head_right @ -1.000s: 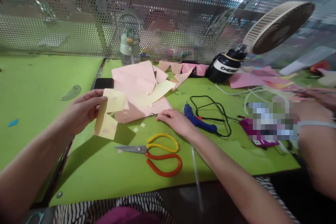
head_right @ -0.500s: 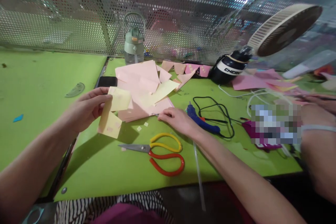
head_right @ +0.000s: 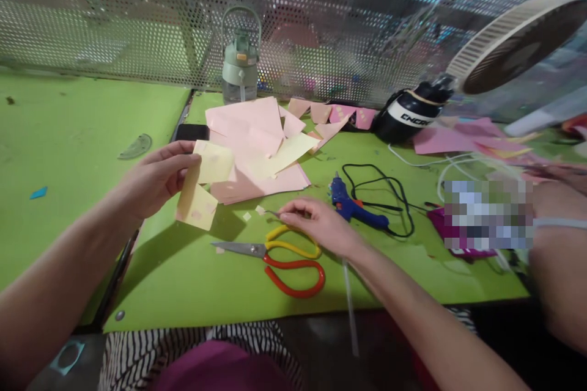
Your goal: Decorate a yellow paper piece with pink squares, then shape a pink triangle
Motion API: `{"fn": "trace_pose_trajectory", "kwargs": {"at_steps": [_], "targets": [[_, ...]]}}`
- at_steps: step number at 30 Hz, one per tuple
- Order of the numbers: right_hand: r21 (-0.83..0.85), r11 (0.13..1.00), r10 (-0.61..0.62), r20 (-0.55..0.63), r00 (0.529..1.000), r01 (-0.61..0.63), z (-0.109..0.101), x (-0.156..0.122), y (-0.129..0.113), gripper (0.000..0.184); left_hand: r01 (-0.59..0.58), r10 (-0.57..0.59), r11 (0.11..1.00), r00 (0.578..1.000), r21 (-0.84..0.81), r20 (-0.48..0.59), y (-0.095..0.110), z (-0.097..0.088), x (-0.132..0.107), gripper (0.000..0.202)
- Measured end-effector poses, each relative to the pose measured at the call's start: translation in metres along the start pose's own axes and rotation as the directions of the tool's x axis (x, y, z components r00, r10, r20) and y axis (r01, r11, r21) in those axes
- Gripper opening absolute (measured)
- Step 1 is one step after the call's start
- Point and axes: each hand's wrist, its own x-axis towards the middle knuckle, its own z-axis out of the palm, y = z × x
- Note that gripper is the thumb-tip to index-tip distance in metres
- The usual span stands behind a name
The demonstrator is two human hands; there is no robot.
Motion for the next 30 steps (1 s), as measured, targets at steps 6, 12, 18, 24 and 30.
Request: {"fn": "trace_pose_trajectory", "kwargs": {"at_steps": [6,12,18,24,30], "targets": [[-0.218,0.972,-0.069,0.104,0.992,0.091,-0.014,0.011,-0.004,0.039,0.022,-0.022,1.0,1.0,0.001,0.011,-0.002,0.001,0.001,0.032],[-0.252,0.956,-0.113,0.15,0.982,0.148,-0.016,0.025,-0.004,0.034,0.039,-0.039,0.999,0.999,0.014,0.028,-0.004,-0.001,0.003,0.03],[-0.05,0.999,0.015,-0.022,1.0,-0.016,-0.009,0.024,0.001,0.034,0.037,-0.038,0.999,0.999,0.026,0.023,-0.005,-0.003,0.003,0.032],[-0.032,0.999,0.036,-0.111,0.993,-0.039,-0.002,0.04,0.006,0.028,0.033,-0.034,0.998,0.999,0.047,0.039,-0.005,-0.003,0.004,0.033],[-0.107,0.991,0.068,-0.125,0.99,-0.082,-0.004,0.05,0.005,0.019,0.036,-0.037,0.999,0.999,0.028,0.019,-0.003,-0.001,0.003,0.034]]}}
